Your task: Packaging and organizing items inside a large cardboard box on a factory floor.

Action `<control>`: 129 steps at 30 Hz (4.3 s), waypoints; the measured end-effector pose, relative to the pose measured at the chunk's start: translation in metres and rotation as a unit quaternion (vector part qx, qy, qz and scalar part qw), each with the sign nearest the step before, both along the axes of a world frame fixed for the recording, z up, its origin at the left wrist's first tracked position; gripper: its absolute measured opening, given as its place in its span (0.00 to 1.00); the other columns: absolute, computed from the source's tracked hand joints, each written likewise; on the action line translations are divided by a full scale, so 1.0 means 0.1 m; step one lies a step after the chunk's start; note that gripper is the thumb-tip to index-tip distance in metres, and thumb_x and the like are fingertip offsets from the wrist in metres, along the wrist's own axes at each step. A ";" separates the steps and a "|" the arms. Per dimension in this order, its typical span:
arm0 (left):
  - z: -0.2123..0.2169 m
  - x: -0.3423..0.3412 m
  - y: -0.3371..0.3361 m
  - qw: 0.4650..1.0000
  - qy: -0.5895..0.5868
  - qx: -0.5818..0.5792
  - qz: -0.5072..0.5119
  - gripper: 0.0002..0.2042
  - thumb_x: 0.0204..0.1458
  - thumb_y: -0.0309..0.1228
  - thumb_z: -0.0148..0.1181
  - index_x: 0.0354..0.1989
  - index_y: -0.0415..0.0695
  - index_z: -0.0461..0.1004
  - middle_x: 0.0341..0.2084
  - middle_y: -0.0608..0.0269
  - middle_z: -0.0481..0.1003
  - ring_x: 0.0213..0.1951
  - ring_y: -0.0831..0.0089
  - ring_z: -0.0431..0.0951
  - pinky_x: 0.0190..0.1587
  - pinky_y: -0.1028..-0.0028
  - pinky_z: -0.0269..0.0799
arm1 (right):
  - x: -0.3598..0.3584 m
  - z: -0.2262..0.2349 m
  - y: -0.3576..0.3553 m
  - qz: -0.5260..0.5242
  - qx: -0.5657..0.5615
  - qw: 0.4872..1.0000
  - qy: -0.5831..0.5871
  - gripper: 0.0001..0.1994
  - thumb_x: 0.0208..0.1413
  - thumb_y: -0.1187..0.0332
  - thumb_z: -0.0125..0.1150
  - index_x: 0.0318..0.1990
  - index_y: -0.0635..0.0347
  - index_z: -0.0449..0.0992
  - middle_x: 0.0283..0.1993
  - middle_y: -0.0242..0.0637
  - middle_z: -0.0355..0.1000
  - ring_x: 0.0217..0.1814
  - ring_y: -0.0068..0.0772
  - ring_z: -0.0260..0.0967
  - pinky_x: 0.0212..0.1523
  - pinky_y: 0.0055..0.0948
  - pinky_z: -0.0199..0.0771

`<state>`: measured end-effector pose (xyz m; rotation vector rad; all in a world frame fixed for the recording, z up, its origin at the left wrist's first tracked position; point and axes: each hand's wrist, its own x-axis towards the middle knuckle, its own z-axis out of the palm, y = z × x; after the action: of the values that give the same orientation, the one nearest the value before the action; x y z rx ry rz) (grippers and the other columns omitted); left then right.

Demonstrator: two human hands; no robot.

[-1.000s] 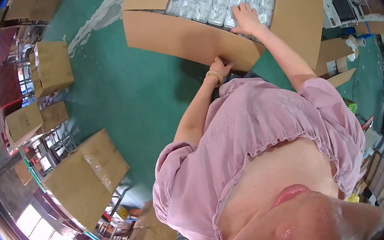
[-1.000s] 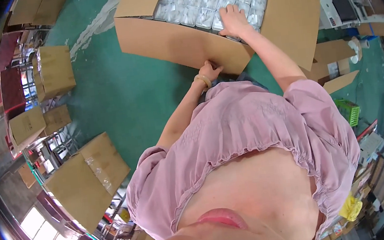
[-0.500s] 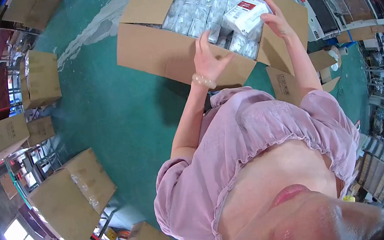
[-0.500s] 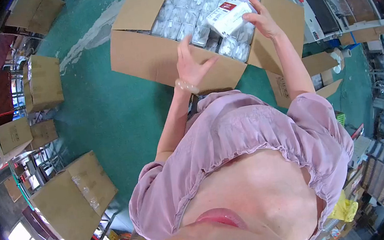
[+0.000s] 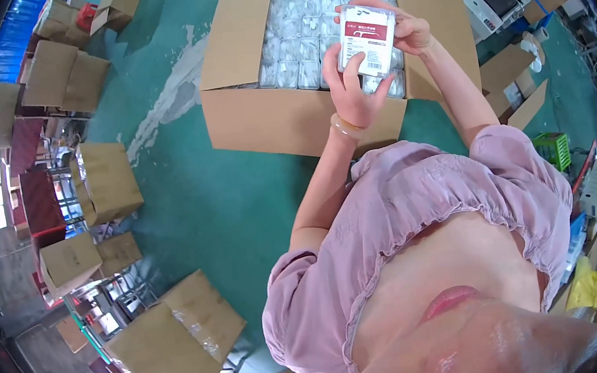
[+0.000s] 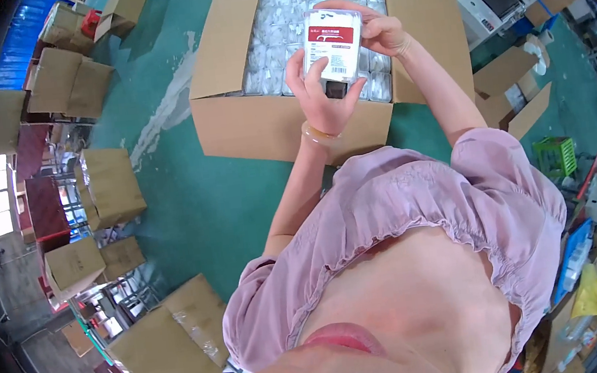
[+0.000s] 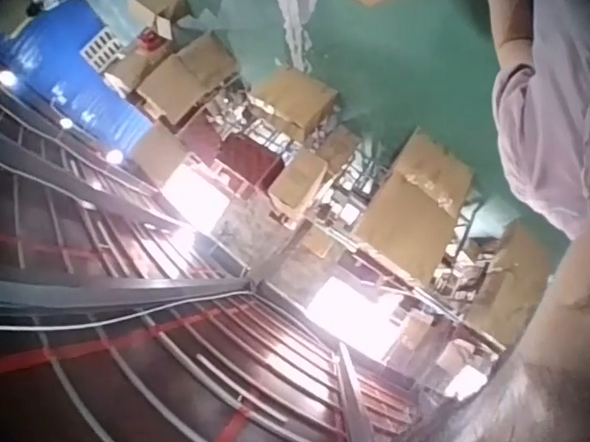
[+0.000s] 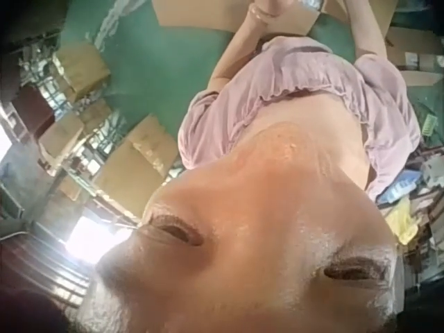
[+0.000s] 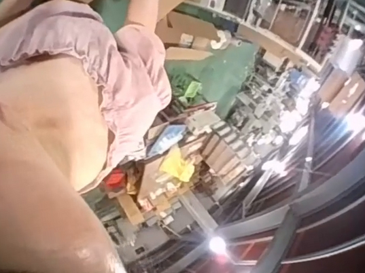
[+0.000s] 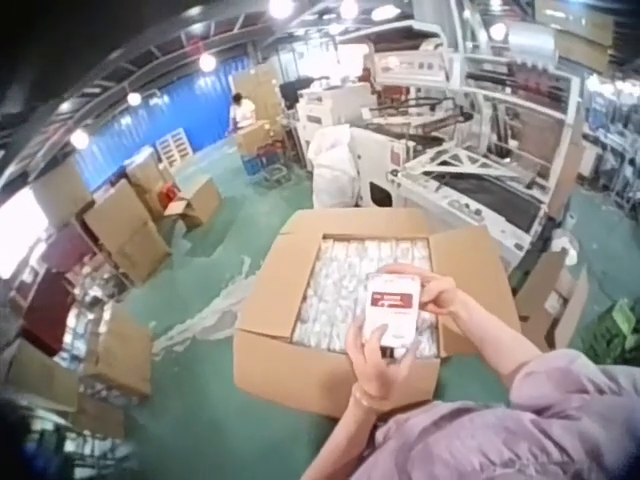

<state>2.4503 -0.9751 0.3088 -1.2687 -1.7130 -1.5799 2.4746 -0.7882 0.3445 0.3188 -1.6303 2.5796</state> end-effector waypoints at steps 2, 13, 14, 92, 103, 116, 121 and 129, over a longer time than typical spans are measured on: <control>0.01 0.00 0.02 1.000 -0.001 0.009 0.016 0.37 0.27 0.35 0.76 0.48 0.43 0.62 0.52 0.43 0.56 0.53 0.49 0.60 0.53 0.56 0.60 | -0.02 0.03 -0.01 0.013 -0.012 1.000 0.001 0.47 0.25 0.60 0.60 0.61 0.66 0.55 0.65 0.54 0.51 0.65 0.44 0.55 0.66 0.38 0.53; 0.03 -0.02 0.00 0.999 0.031 0.011 0.038 0.35 0.28 0.29 0.74 0.48 0.42 0.62 0.53 0.42 0.55 0.52 0.47 0.62 0.51 0.58 0.64 | -0.12 0.03 -0.02 0.040 -0.017 0.999 0.026 0.46 0.24 0.63 0.59 0.61 0.67 0.57 0.65 0.52 0.52 0.65 0.44 0.56 0.65 0.37 0.55; 0.03 -0.02 0.01 0.999 0.031 0.012 0.039 0.34 0.28 0.29 0.74 0.48 0.42 0.62 0.53 0.41 0.55 0.52 0.47 0.62 0.51 0.58 0.64 | -0.12 0.03 -0.01 0.041 -0.019 0.999 0.026 0.46 0.24 0.63 0.59 0.61 0.66 0.57 0.65 0.52 0.52 0.64 0.44 0.56 0.65 0.37 0.55; 0.30 -0.04 -0.10 0.631 -0.655 0.105 -0.402 0.32 0.60 0.55 0.26 0.58 0.39 0.54 0.49 0.55 0.67 0.45 0.62 0.72 0.48 0.64 0.72 | 0.09 0.13 -0.35 -0.263 0.242 0.934 -0.007 0.16 0.60 0.63 0.48 0.54 0.52 0.70 0.53 0.29 0.66 0.53 0.22 0.61 0.54 0.23 0.61; 0.03 -0.34 -0.26 0.640 -0.678 0.043 -0.359 0.27 0.60 0.51 0.35 0.55 0.40 0.59 0.39 0.58 0.73 0.34 0.64 0.77 0.38 0.73 0.74 | 0.11 0.05 -0.01 -0.095 0.340 0.931 -0.088 0.28 0.49 0.70 0.60 0.59 0.53 0.60 0.53 0.31 0.63 0.54 0.22 0.59 0.55 0.26 0.60; -0.88 -0.07 -1.25 0.711 -0.702 0.003 -0.045 0.14 0.56 0.36 0.52 0.47 0.41 0.66 0.37 0.63 0.72 0.35 0.73 0.74 0.34 0.76 0.69 | -0.06 -1.06 -0.02 -0.002 0.772 0.593 0.231 0.30 0.31 0.81 0.56 0.51 0.55 0.65 0.58 0.44 0.59 0.64 0.52 0.50 0.61 0.42 0.56; -0.91 0.04 -1.44 0.691 -0.723 -0.009 -0.005 0.13 0.56 0.33 0.53 0.46 0.41 0.67 0.36 0.61 0.73 0.34 0.73 0.74 0.34 0.77 0.69 | 0.04 -0.88 -0.19 -0.099 0.778 0.586 0.202 0.31 0.34 0.78 0.57 0.53 0.54 0.64 0.59 0.46 0.57 0.65 0.54 0.49 0.63 0.45 0.52; -1.19 -0.55 -1.55 0.806 -0.586 0.011 0.081 0.13 0.52 0.31 0.59 0.44 0.40 0.69 0.34 0.66 0.73 0.32 0.79 0.72 0.35 0.79 0.68 | 1.30 -0.98 0.04 -0.585 0.638 0.482 -0.139 0.32 0.42 0.66 0.63 0.56 0.64 0.60 0.56 0.52 0.60 0.60 0.53 0.54 0.60 0.46 0.53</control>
<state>2.3952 -1.1301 0.1897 0.0627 -2.3108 -2.4701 2.6048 -0.7840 0.2468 -0.9079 -2.2008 0.1515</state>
